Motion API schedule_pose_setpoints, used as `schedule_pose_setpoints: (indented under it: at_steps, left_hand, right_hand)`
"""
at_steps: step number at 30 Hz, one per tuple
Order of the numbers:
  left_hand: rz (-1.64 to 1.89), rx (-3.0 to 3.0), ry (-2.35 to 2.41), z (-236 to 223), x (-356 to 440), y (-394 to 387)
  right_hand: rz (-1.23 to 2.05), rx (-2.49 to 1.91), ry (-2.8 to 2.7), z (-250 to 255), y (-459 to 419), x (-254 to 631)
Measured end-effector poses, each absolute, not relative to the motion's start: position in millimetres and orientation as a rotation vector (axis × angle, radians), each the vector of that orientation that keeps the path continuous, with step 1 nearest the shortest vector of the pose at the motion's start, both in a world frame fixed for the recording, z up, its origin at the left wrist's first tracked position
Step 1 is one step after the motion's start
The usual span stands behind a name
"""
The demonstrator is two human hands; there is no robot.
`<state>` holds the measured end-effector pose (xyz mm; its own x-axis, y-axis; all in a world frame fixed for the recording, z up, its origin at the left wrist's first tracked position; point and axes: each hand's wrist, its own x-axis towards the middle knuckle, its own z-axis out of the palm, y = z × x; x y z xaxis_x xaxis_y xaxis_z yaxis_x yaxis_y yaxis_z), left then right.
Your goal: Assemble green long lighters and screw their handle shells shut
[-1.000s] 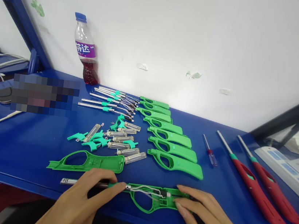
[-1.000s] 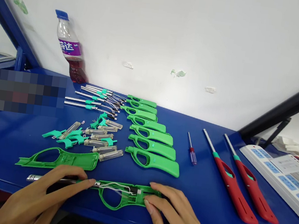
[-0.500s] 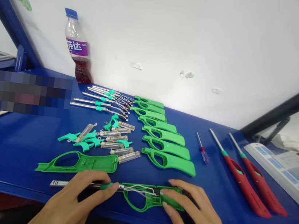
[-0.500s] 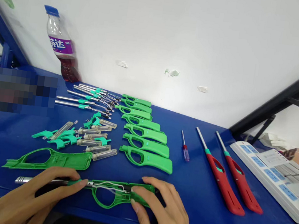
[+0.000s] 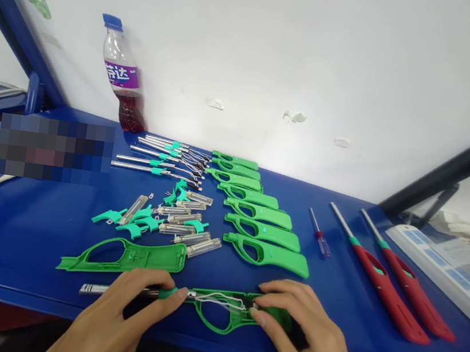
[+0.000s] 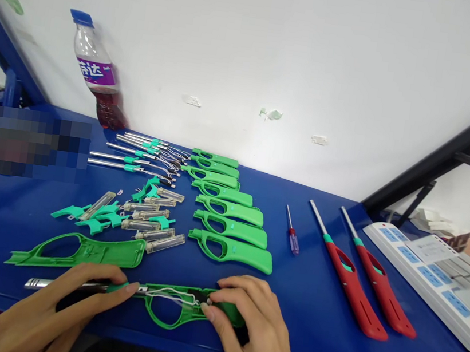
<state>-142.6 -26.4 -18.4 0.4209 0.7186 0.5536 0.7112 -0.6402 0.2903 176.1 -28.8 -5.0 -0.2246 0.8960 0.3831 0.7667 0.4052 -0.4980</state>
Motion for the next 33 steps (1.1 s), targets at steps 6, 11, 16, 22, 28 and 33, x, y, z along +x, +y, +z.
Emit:
schedule_pose_setpoints:
  at_steps: [6, 11, 16, 22, 28, 33]
  left_hand:
    - [1.002, 2.613, 1.320, -19, -142, -28]
    - [0.969, 2.680, 1.270, -17, -144, -28]
    - [0.970, 2.661, 1.330, -18, -144, -28]
    - [0.977, 2.643, 1.345, -21, -143, -30]
    - [0.954, 2.653, 1.322, -17, -143, -29]
    - [0.959, 2.616, 1.330, -14, -141, -30]
  right_hand:
    - [0.334, -1.444, -1.937, -6, -20, 173]
    - [0.340, -1.421, -1.903, -7, -21, 170]
    - [0.361, -1.394, -1.902, -3, -26, 167]
    - [0.305, -1.380, -1.897, 0, -28, 172]
    - [0.326, -1.360, -1.930, -5, -26, 177]
    - [0.412, -1.368, -1.930, -3, -27, 179]
